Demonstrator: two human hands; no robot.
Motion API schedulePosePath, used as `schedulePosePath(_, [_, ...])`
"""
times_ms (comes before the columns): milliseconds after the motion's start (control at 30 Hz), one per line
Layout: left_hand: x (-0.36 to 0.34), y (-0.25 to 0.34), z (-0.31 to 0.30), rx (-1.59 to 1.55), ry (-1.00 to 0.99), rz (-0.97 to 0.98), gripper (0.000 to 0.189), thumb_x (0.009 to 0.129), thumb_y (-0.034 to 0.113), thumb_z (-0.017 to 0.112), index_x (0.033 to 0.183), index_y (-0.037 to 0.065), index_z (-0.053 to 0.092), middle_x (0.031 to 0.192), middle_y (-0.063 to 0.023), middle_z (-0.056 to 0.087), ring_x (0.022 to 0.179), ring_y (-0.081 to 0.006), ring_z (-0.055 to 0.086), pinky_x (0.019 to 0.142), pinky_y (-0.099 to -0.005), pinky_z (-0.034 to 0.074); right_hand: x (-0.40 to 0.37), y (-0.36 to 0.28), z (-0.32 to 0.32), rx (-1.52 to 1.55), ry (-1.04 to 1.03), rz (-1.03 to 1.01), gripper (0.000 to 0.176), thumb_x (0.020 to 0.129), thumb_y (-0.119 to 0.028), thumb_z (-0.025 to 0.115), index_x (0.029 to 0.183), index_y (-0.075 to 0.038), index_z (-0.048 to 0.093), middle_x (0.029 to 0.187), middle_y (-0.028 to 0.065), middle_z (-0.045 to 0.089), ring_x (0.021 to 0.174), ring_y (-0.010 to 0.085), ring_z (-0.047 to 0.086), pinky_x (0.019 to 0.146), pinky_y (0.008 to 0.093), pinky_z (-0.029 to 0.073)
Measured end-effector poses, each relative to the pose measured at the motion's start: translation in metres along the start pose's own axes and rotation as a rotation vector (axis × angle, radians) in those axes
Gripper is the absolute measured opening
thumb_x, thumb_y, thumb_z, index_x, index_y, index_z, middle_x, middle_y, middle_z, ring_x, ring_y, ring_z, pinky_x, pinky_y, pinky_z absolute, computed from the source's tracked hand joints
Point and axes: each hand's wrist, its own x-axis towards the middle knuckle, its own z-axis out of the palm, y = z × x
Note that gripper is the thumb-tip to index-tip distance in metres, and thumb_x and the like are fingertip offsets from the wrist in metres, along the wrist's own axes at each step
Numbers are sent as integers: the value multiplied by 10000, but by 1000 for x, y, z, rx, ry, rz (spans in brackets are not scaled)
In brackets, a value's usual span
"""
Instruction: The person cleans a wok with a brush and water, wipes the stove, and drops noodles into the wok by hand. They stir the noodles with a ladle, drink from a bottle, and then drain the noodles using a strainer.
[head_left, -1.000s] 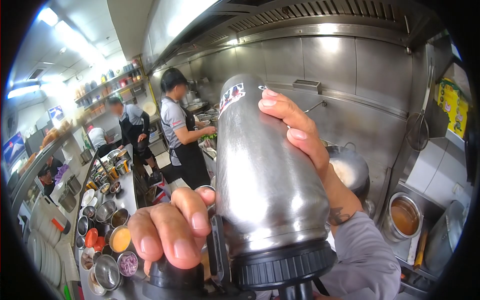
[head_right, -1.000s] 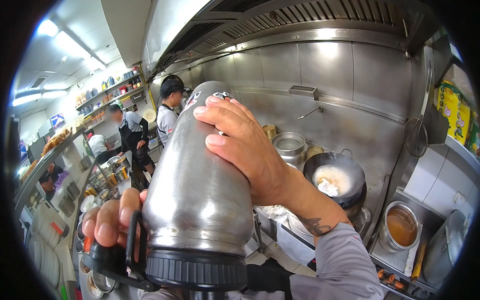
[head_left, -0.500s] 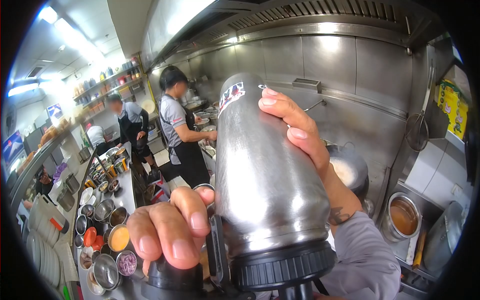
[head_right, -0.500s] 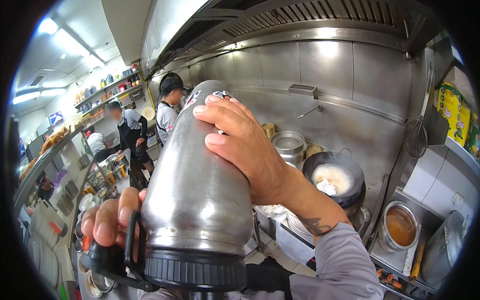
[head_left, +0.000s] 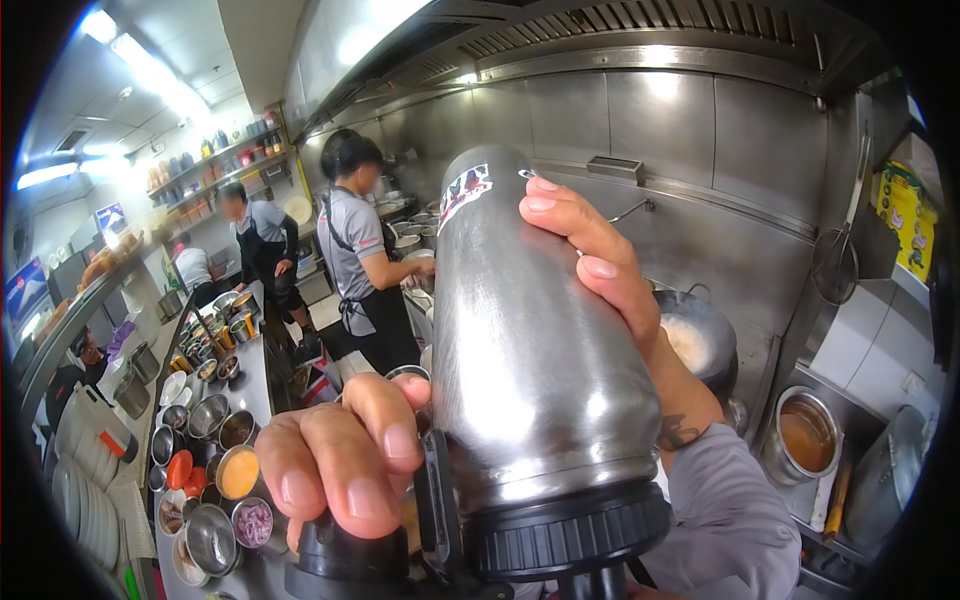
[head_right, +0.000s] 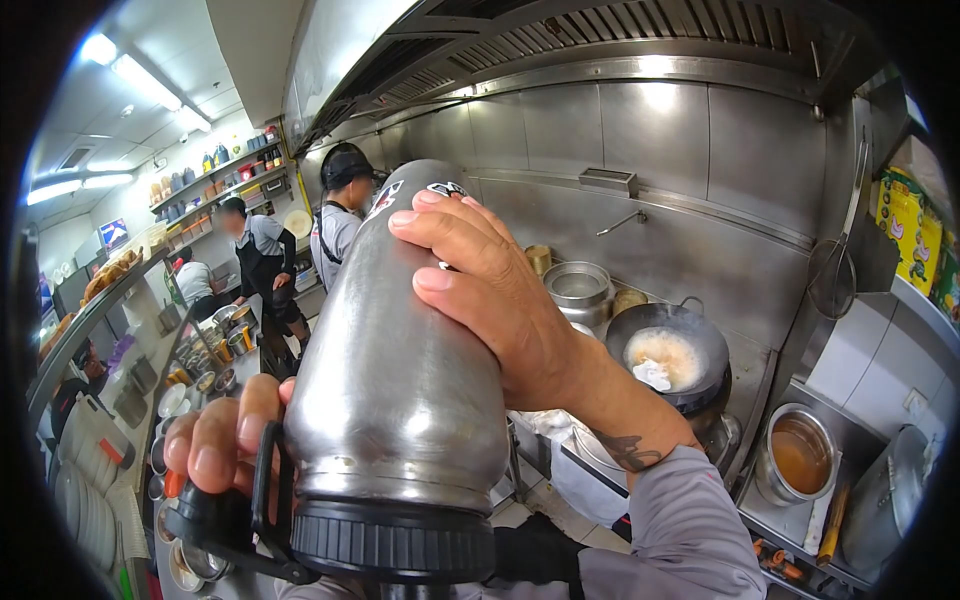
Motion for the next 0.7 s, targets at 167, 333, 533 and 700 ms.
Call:
schedulePosePath(167, [-1,0,-1,19,-12,-18,246,830,134,709,1037,213,604,892,25,650,951,-231,553,1031,-433,323,-5,-1,-1,10,-25,47,632,719,-98,749,1237,-112,387,1337,251,432,1233,439,440,1036,580,300])
schedulePosePath(333, [-3,0,-5,35,-2,-110,221,859,173,680,1059,213,595,913,23,653,936,-230,552,1017,-444,336,-22,-3,1,18,-37,125,604,739,-98,729,1238,-105,390,1339,254,435,1237,436,438,1039,567,300])
schedulePosePath(533, [-22,-9,-8,141,136,-179,295,860,159,675,1118,226,548,897,25,634,871,-229,558,970,-465,377,-64,-12,12,89,-28,203,639,746,-120,730,1277,-62,380,1330,259,444,1229,436,443,1035,550,316])
schedulePosePath(700, [-45,-25,-12,252,339,-282,363,821,117,709,1123,219,534,873,10,613,837,-228,559,901,-470,434,-105,-29,21,190,-40,336,754,716,-189,776,1319,-26,354,1314,266,440,1204,419,460,1018,538,345])
